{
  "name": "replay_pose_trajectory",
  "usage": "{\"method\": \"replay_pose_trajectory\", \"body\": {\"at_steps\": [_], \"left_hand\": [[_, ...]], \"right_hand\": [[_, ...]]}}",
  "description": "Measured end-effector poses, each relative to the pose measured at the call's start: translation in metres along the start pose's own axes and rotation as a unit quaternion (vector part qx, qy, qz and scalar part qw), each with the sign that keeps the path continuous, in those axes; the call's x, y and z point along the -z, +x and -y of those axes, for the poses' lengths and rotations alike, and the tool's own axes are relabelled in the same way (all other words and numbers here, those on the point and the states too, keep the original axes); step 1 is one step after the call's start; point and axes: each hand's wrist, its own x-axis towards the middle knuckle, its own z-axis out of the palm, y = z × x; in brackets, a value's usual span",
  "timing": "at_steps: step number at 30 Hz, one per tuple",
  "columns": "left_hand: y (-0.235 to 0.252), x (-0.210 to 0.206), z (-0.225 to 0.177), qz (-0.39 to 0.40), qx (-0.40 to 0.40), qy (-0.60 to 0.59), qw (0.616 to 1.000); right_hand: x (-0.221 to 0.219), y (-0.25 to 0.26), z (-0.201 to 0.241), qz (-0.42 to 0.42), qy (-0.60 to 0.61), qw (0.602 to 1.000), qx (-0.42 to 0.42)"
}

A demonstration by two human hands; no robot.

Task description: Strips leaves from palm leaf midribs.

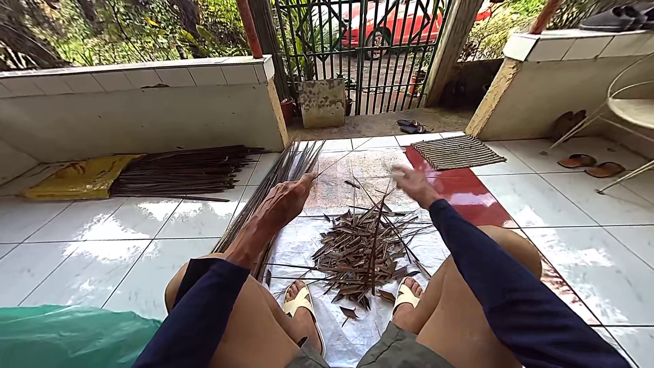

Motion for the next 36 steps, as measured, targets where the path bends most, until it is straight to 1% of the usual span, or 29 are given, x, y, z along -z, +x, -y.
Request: {"method": "replay_pose_trajectory", "body": {"at_steps": [1, 2, 4, 7, 10, 13, 15, 17, 19, 21, 22, 24, 26, 28, 30, 32, 34, 36], "left_hand": [[0.001, 0.001, -0.002, -0.001, 0.006, 0.001, 1.0], [0.002, 0.002, -0.004, 0.0, 0.012, 0.0, 1.0], [0.006, 0.001, -0.006, 0.002, 0.017, -0.016, 1.0], [0.009, -0.004, -0.008, 0.002, 0.025, -0.033, 0.999], [0.016, -0.008, -0.006, -0.003, 0.021, -0.029, 0.999], [0.019, -0.009, -0.01, -0.008, 0.014, -0.036, 0.999], [0.022, -0.008, -0.014, -0.005, 0.016, -0.04, 0.999], [0.024, -0.011, -0.014, -0.003, 0.019, -0.042, 0.999], [0.026, -0.014, -0.014, -0.004, 0.016, -0.044, 0.999], [0.029, -0.018, -0.017, 0.0, 0.017, -0.046, 0.999], [0.03, -0.018, -0.018, 0.0, 0.017, -0.046, 0.999], [0.032, -0.02, -0.022, -0.002, -0.002, -0.051, 0.999], [0.03, -0.02, -0.029, -0.003, -0.028, -0.072, 0.997], [0.025, -0.021, -0.036, -0.002, -0.049, -0.089, 0.995], [0.026, -0.024, -0.039, 0.016, -0.068, -0.104, 0.992], [0.025, -0.028, -0.041, 0.043, -0.063, -0.142, 0.987], [0.024, -0.035, -0.036, 0.048, -0.059, -0.2, 0.977], [0.021, -0.041, -0.029, 0.066, -0.044, -0.257, 0.963]], "right_hand": [[-0.009, -0.006, -0.006, 0.09, -0.062, 0.994, -0.025], [-0.017, -0.01, -0.01, 0.147, -0.113, 0.981, -0.048], [-0.022, -0.012, -0.016, 0.184, -0.187, 0.964, -0.045], [-0.018, -0.014, -0.009, 0.254, -0.231, 0.939, -0.013], [-0.007, -0.019, 0.012, 0.312, -0.256, 0.913, -0.06], [-0.001, -0.025, 0.012, 0.335, -0.235, 0.909, -0.084], [-0.001, -0.028, 0.009, 0.323, -0.21, 0.918, -0.091], [-0.005, -0.028, 0.0, 0.288, -0.179, 0.938, -0.076], [-0.01, -0.03, -0.003, 0.236, -0.079, 0.968, -0.013], [-0.021, -0.042, 0.02, 0.138, 0.062, 0.987, 0.061], [-0.028, -0.048, 0.041, 0.092, 0.12, 0.984, 0.093], [-0.042, -0.058, 0.078, 0.036, 0.194, 0.971, 0.137], [-0.056, -0.069, 0.107, 0.011, 0.239, 0.961, 0.139], [-0.068, -0.079, 0.125, -0.004, 0.271, 0.954, 0.125], [-0.08, -0.074, 0.133, -0.041, 0.294, 0.946, 0.13], [-0.087, -0.063, 0.134, -0.066, 0.313, 0.936, 0.145], [-0.083, -0.059, 0.134, -0.061, 0.313, 0.936, 0.147], [-0.071, -0.055, 0.133, -0.072, 0.31, 0.937, 0.145]]}}
